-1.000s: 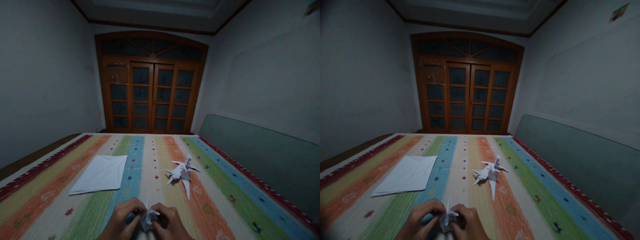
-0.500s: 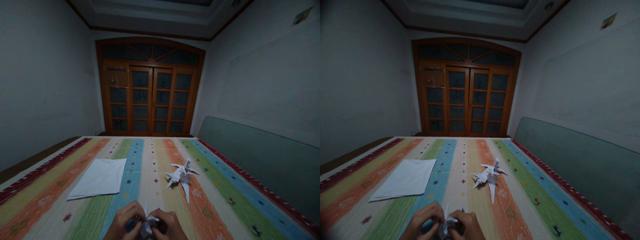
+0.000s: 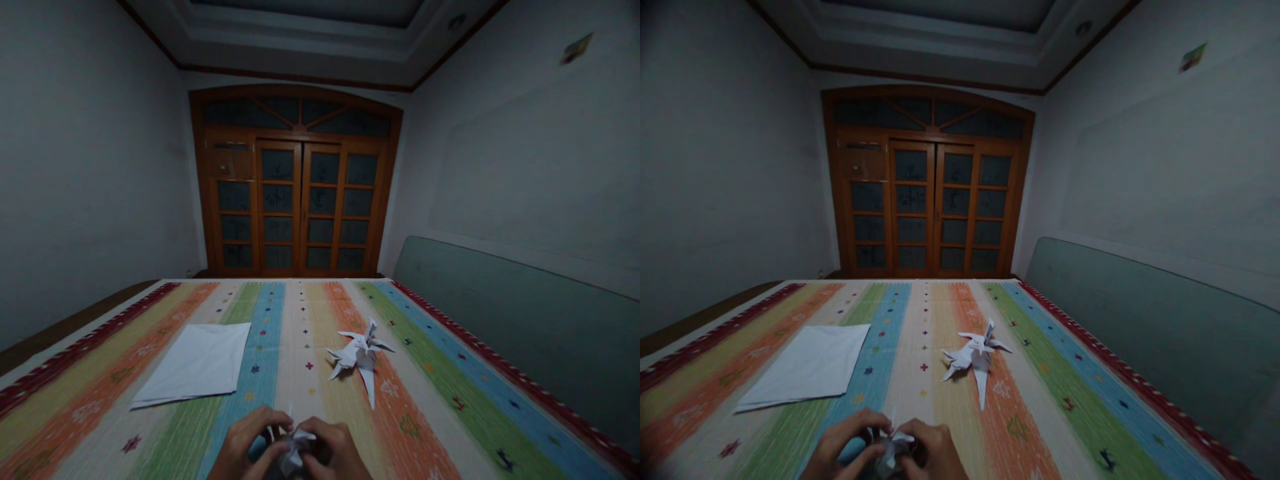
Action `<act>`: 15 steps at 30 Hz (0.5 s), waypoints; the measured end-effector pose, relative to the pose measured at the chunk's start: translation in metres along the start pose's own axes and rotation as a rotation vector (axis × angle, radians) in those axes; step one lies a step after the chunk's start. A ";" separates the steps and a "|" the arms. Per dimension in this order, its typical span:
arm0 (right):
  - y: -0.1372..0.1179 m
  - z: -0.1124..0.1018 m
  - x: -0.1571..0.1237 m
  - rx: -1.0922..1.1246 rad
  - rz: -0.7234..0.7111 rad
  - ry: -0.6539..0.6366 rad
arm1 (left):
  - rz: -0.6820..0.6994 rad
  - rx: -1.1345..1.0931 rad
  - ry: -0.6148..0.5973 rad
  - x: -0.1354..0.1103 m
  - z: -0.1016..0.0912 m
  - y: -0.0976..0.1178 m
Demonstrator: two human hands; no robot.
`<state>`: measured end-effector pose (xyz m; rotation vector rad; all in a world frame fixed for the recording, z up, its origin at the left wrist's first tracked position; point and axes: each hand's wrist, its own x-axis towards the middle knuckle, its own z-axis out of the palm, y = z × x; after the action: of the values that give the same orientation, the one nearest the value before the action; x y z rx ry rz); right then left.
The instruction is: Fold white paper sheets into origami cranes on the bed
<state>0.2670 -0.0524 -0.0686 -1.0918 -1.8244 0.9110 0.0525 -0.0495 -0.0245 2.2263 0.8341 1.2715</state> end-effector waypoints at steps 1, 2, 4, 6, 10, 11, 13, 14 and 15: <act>-0.002 -0.003 0.001 0.027 0.009 0.015 | -0.011 0.001 0.010 -0.001 -0.001 -0.004; -0.005 -0.007 0.002 0.048 0.013 0.044 | -0.023 0.006 0.021 -0.001 -0.001 -0.008; -0.011 -0.019 0.006 0.047 -0.012 0.092 | -0.039 0.032 0.016 -0.001 -0.002 -0.016; -0.016 -0.033 0.013 0.049 -0.032 0.172 | -0.031 0.067 -0.032 -0.001 -0.003 -0.023; -0.021 -0.062 0.030 0.067 -0.059 0.332 | -0.032 0.124 -0.108 -0.001 -0.002 -0.031; -0.022 -0.069 0.034 0.077 -0.070 0.334 | -0.043 0.131 -0.114 -0.001 -0.002 -0.031; -0.022 -0.081 0.042 0.076 -0.096 0.360 | -0.062 0.132 -0.125 -0.002 -0.001 -0.032; -0.022 -0.087 0.045 0.071 -0.106 0.367 | -0.068 0.130 -0.130 -0.002 0.000 -0.031; -0.022 -0.093 0.049 0.057 -0.111 0.373 | -0.073 0.128 -0.135 -0.002 0.000 -0.031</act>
<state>0.3276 0.0006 0.0019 -1.0351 -1.5250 0.6404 0.0426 -0.0290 -0.0454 2.3284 0.9590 1.0487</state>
